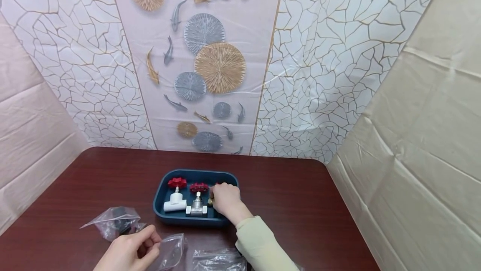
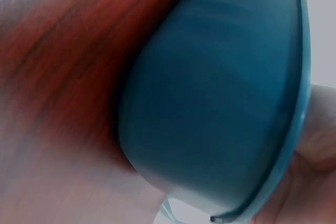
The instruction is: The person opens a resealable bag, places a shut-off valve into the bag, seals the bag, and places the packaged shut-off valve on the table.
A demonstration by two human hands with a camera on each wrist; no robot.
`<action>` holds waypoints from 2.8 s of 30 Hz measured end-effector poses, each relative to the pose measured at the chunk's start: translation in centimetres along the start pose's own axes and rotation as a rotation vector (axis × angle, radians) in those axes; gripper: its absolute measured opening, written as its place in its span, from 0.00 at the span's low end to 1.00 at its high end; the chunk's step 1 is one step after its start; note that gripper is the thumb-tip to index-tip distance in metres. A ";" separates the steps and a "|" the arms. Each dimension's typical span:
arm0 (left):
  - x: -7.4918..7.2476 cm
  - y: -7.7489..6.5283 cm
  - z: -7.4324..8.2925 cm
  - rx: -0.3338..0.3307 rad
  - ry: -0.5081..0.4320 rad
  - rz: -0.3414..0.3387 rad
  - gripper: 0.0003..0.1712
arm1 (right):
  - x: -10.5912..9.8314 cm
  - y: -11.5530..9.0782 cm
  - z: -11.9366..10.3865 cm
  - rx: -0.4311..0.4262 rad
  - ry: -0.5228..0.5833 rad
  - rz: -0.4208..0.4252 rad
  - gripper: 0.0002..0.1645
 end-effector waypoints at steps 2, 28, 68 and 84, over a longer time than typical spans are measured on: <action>0.0 0.0 0.0 -0.010 -0.003 -0.008 0.13 | 0.0 -0.1 0.0 -0.003 -0.016 -0.025 0.06; -0.2 0.0 -0.2 -0.021 -0.023 -0.030 0.12 | -0.8 -0.7 0.0 -0.090 0.001 -0.167 0.15; 0.2 0.0 0.1 -0.017 0.005 -0.004 0.11 | -2.4 -1.4 0.7 -0.056 0.216 -0.073 0.13; 0.2 0.3 -0.1 -0.018 -0.011 0.017 0.10 | -8.9 -4.4 0.1 -0.086 0.428 0.146 0.12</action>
Point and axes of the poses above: each hand's wrist, its own y-axis towards the middle knuckle, its own x-axis out of the palm, z = x × y, the point moved 4 cm from there along y, towards the middle knuckle, and after that the axes turned 12 degrees about -y, right-handed, at the moved point
